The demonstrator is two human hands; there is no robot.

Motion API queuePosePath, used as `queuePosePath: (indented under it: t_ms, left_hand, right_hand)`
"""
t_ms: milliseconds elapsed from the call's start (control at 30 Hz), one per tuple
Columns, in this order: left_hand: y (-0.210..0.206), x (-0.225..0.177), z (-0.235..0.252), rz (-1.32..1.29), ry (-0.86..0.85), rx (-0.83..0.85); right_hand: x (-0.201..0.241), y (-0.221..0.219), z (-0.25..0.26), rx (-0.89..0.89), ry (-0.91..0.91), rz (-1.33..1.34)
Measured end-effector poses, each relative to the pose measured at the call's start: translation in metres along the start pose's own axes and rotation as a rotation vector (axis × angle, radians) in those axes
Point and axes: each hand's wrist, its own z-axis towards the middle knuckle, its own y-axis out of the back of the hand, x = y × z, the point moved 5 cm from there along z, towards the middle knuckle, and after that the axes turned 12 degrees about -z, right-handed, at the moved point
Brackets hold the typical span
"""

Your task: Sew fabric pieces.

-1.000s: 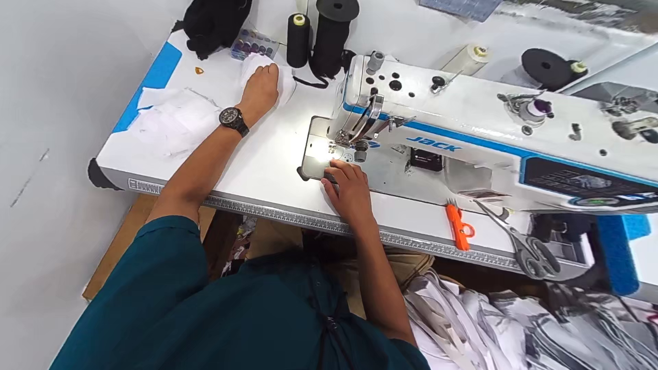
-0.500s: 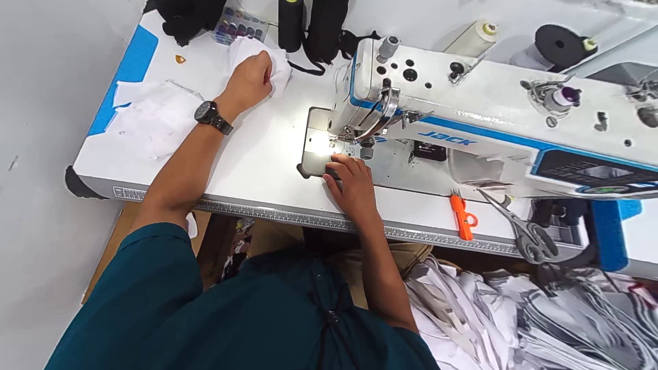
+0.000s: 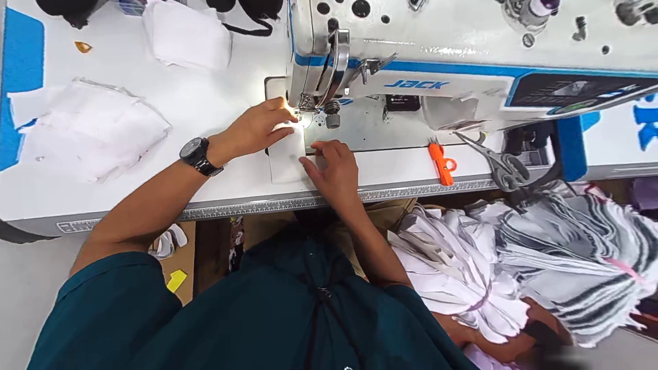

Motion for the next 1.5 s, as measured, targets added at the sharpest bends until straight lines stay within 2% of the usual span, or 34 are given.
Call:
queuePosePath:
  t_ms: [167, 400, 600, 1033, 1267, 1400, 1500]
  left_hand:
    - [-0.014, -0.003, 0.003, 0.142, -0.022, 0.111]
    - [-0.016, -0.004, -0.001, 0.052, -0.173, 0.094]
    - [-0.019, -0.010, -0.001, 0.279, -0.289, 0.084]
    - [-0.013, -0.010, -0.003, 0.350, -0.353, 0.090]
    - [-0.013, -0.014, -0.004, 0.351, -0.355, 0.122]
    - [-0.014, -0.020, -0.004, 0.450, -0.379, 0.193]
    - [-0.019, -0.033, -0.008, 0.555, -0.277, 0.249]
  right_hand:
    - [0.019, -0.003, -0.015, 0.006, -0.046, -0.204]
    - [0.002, 0.002, -0.013, 0.011, -0.068, -0.169]
    - [0.007, 0.001, -0.017, -0.012, -0.076, -0.216]
    - [0.008, 0.001, -0.027, -0.087, -0.042, -0.132]
    - [0.008, 0.003, -0.030, -0.120, -0.022, -0.104]
    - [0.008, 0.005, -0.029, -0.084, -0.012, -0.117]
    - [0.008, 0.007, -0.031, -0.031, 0.024, -0.107]
